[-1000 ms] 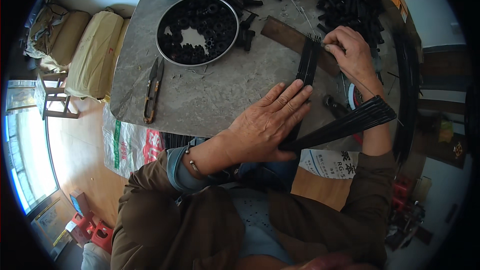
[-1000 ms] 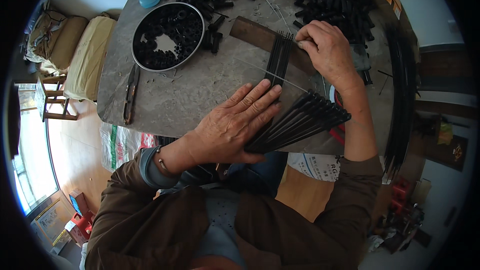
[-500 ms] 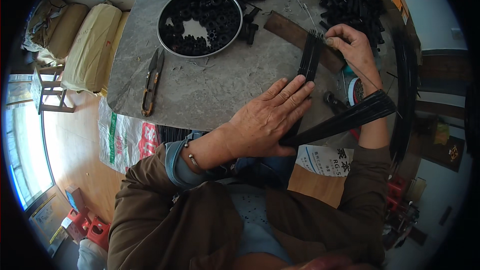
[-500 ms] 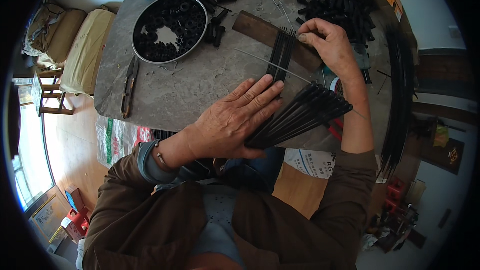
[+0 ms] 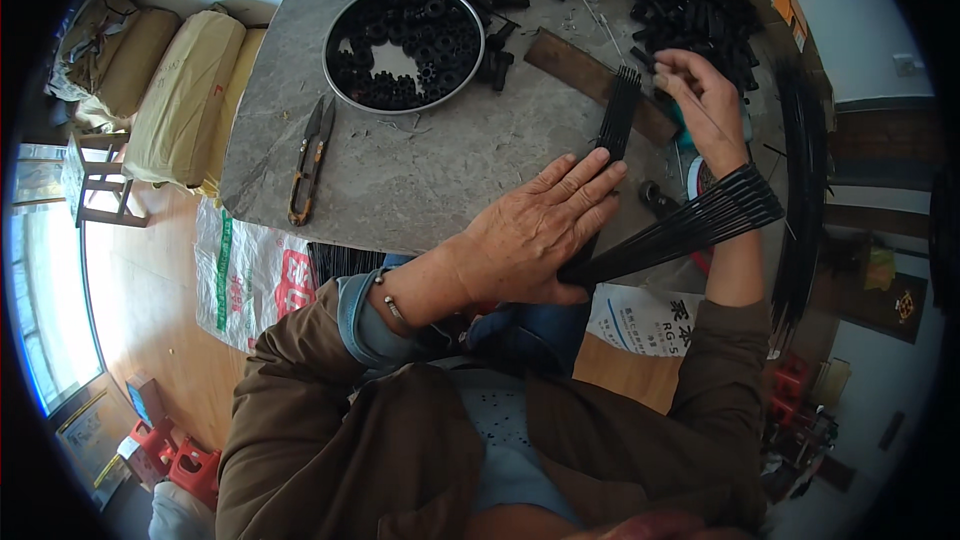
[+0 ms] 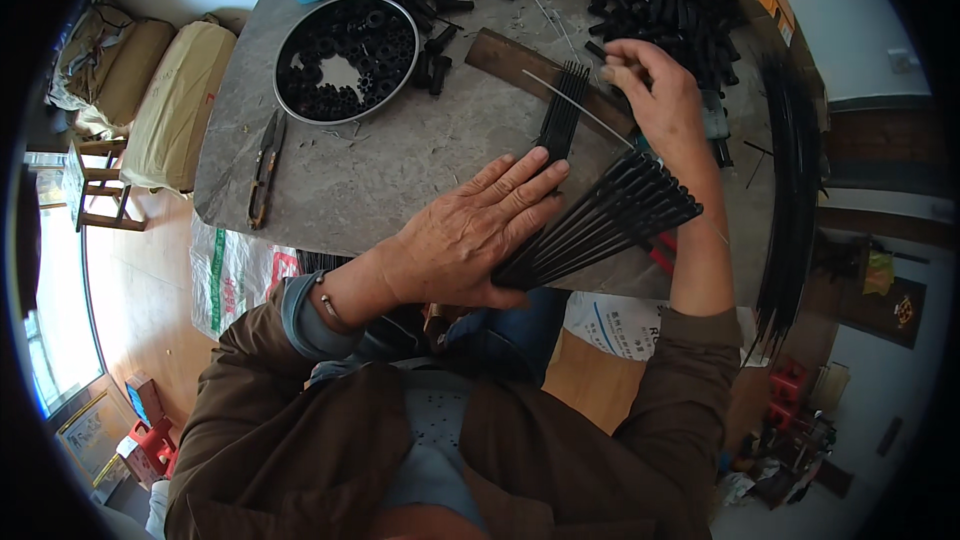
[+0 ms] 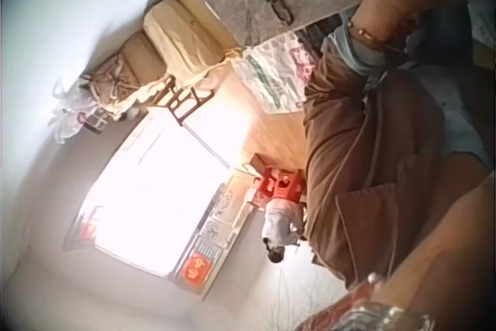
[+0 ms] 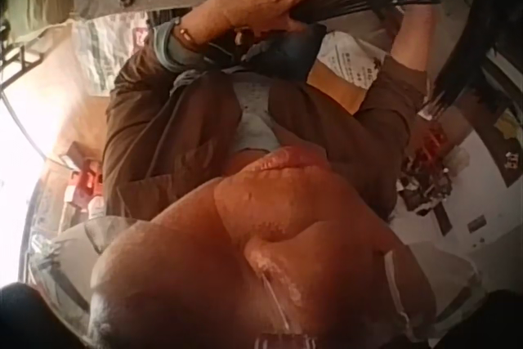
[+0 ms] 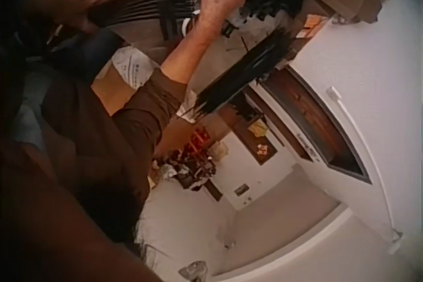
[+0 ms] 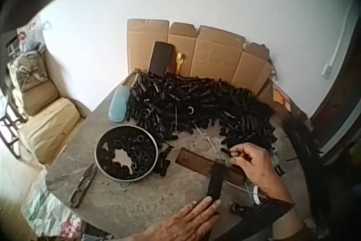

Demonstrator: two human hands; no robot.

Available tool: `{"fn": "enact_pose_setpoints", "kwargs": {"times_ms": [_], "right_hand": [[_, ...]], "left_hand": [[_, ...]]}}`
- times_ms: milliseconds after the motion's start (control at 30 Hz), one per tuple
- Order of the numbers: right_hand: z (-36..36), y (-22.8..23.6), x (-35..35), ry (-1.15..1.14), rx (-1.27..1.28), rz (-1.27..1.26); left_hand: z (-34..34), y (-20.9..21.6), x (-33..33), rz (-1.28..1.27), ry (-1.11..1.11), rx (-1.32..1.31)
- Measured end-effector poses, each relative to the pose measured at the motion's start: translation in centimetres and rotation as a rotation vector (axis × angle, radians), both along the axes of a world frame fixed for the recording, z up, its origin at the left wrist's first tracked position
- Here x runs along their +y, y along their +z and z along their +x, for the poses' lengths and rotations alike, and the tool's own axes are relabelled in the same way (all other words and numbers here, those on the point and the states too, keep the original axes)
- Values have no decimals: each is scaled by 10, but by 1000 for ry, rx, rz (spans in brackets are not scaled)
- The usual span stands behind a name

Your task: Assembling black bristle components into a central handle or connector piece.

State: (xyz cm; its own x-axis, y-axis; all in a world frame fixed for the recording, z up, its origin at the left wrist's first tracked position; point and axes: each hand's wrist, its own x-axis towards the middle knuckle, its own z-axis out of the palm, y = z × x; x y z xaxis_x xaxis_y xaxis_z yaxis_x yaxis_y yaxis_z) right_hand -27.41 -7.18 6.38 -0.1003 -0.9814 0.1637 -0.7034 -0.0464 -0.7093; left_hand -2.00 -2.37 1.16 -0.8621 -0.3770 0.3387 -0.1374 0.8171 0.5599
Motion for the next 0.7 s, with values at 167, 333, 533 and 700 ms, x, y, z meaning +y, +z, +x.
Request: {"fn": "enact_pose_setpoints", "kwargs": {"times_ms": [167,333,533,700], "right_hand": [[-14,2,5,140,496,-45],[11,2,-1,140,617,-236],[-18,9,17,149,773,-41],[1,-6,11,90,723,-103]], "left_hand": [[-2,0,1,-22,-17,-9],[-2,0,1,-10,-17,-38],[0,3,2,-22,-21,-22],[0,3,2,-50,-17,-28]]}}
